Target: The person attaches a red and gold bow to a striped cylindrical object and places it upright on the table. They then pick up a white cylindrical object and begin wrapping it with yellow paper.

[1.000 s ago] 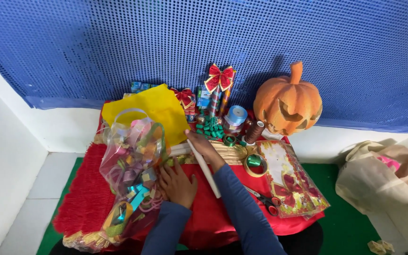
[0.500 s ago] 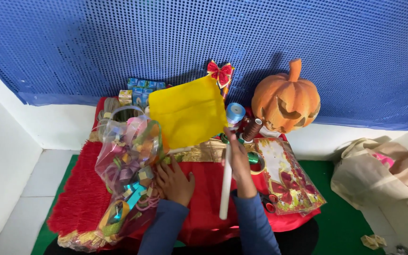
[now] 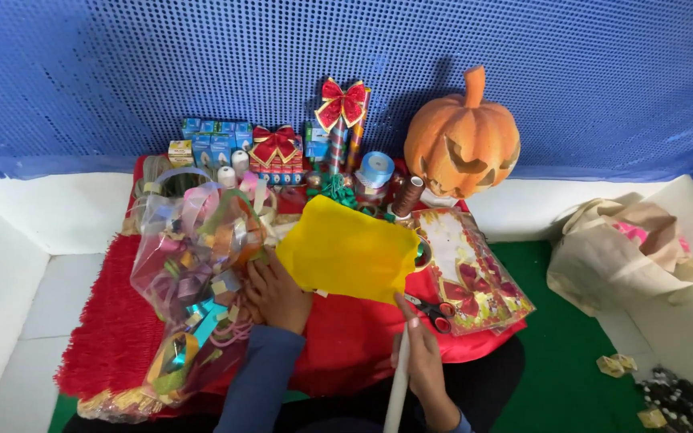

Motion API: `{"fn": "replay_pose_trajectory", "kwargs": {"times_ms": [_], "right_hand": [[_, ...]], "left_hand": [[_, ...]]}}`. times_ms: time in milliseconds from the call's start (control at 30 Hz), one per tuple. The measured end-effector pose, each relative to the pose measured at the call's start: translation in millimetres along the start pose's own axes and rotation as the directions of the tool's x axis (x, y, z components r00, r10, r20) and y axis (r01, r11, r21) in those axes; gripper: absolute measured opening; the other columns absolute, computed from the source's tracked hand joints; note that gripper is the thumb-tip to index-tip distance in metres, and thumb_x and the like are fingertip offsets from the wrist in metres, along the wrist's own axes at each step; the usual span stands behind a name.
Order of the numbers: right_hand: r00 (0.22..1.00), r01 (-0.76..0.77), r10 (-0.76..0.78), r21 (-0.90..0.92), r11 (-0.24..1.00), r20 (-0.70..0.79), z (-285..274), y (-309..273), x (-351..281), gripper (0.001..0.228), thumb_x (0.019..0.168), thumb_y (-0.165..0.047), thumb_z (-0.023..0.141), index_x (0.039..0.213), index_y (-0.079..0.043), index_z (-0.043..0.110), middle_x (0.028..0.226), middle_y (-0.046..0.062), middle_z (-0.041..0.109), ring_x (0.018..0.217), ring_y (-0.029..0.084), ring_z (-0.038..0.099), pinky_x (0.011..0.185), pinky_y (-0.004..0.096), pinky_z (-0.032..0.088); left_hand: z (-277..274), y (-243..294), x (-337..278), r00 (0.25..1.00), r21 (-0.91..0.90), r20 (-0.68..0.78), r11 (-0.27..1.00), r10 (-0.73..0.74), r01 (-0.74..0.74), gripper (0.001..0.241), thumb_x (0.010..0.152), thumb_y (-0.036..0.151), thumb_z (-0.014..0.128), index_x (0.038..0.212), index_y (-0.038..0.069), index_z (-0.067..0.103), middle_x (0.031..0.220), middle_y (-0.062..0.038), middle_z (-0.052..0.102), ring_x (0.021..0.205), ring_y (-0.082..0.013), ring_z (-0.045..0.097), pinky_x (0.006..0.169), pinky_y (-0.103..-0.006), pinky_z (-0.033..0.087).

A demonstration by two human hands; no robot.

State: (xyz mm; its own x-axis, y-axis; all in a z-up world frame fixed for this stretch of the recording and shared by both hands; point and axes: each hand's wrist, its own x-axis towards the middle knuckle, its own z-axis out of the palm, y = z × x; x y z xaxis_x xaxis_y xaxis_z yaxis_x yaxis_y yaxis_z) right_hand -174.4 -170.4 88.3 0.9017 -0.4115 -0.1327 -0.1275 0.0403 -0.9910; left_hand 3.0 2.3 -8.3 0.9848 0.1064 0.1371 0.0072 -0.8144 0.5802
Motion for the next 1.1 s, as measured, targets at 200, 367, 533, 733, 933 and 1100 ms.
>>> {"fn": "replay_pose_trajectory", "kwargs": {"times_ms": [200,367,533,733,933,1100], "right_hand": [[0.999,-0.038,0.037,-0.015,0.999,-0.007,-10,12,16,0.061,0.096,-0.036,0.057,0.151,-0.012,0.056,0.043,0.006,0.046,0.038,0.015,0.045,0.044,0.026,0.041],[0.991,0.053,-0.072,-0.155,0.986,-0.116,-35,11,29,0.061,0.093,-0.038,0.061,0.147,-0.010,0.060,0.043,0.006,0.052,0.041,0.014,0.050,0.068,0.028,0.049],[0.983,0.029,-0.072,-0.242,0.970,-0.167,-58,14,38,0.055,0.092,-0.033,0.065,0.142,-0.010,0.065,0.047,0.010,0.058,0.041,0.015,0.053,0.049,0.029,0.045],[0.980,-0.025,-0.034,-0.293,0.956,-0.195,-78,17,50,0.037,0.097,-0.027,0.064,0.129,-0.013,0.074,0.045,0.009,0.052,0.040,0.016,0.048,0.046,0.030,0.041],[0.970,-0.053,-0.040,-0.372,0.927,-0.238,-87,22,60,0.038,0.098,-0.035,0.060,0.126,-0.013,0.074,0.046,0.008,0.055,0.045,0.016,0.052,0.055,0.031,0.043],[0.974,-0.023,-0.069,-0.397,0.917,-0.216,-89,28,64,0.037,0.099,-0.032,0.060,0.128,-0.012,0.072,0.048,0.008,0.056,0.043,0.015,0.050,0.050,0.031,0.040]], "left_hand": [[-3,3,-1,0.997,0.056,-0.033,0.996,0.072,-0.070,0.080,0.093,0.047,0.061,0.161,0.021,0.027,0.162,-0.028,0.028,0.151,-0.0482,0.021,0.112,-0.0691,0.024],[14,-6,-2,0.977,0.160,-0.069,0.969,0.202,-0.189,0.069,0.087,0.025,0.065,0.153,0.030,0.043,0.155,-0.018,0.040,0.143,-0.0413,0.034,0.100,-0.0653,0.033],[-3,-1,-8,0.958,0.105,-0.060,0.956,0.282,-0.275,0.049,0.087,0.011,0.061,0.133,0.026,0.065,0.137,-0.013,0.055,0.133,-0.0392,0.044,0.093,-0.0601,0.036],[-45,15,-28,0.888,0.201,0.311,0.889,0.339,-0.410,0.020,0.089,0.019,0.068,0.104,0.031,0.071,0.157,-0.005,0.043,0.149,-0.0341,0.030,0.111,-0.0643,0.027],[-59,-1,-55,0.737,0.160,0.247,0.724,0.629,-0.671,0.018,0.091,0.016,0.063,0.105,0.014,0.074,0.118,-0.005,0.070,0.123,-0.0334,0.055,0.098,-0.0679,0.040],[-64,-13,-61,0.753,0.043,0.211,0.764,0.624,-0.644,0.024,0.077,0.018,0.078,0.101,0.018,0.074,0.107,-0.003,0.074,0.110,-0.0280,0.060,0.097,-0.0658,0.042]]}}
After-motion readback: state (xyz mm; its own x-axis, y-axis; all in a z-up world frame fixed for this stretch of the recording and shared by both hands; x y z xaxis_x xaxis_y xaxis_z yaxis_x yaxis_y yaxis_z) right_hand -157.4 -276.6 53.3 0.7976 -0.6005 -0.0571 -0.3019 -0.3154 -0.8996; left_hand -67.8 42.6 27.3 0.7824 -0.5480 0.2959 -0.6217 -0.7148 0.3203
